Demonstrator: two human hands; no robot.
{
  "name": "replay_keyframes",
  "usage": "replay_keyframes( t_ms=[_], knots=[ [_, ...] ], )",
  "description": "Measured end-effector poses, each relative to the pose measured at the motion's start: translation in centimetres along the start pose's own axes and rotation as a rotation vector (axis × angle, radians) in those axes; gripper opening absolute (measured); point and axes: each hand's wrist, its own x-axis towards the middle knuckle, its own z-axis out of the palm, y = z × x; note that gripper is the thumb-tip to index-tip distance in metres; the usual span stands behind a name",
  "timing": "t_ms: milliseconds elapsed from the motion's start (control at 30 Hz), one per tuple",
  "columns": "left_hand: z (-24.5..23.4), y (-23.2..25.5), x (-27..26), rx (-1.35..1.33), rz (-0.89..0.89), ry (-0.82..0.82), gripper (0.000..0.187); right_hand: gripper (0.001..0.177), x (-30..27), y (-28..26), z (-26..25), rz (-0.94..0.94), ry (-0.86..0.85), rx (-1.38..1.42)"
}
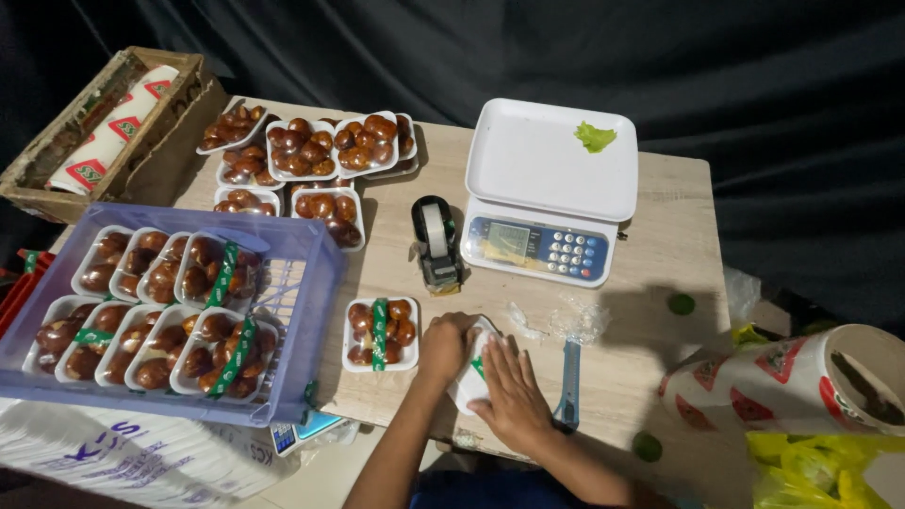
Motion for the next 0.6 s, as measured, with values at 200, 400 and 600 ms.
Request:
replay_keyframes(
  t_ms=[200, 400, 600],
  knots=[
    [-0.2, -0.1, 0.5, -0.154, -0.063, 0.034, 0.034, 0.094, -4.9, 2.0, 2.2, -0.083, 0.089, -0.051],
    [-3.1, 0.5, 0.9, -0.337, -0.241, 0.065, 0.031, 0.029, -1.8, 3.8, -4.3, -0.121, 0.395, 0.191],
    [-7.8, 3.1, 4.1, -0.251, -0.427, 0.283, 0.043, 0.017, 16.4, 7.3, -2.5, 0.153, 0.505, 0.778]
  ],
)
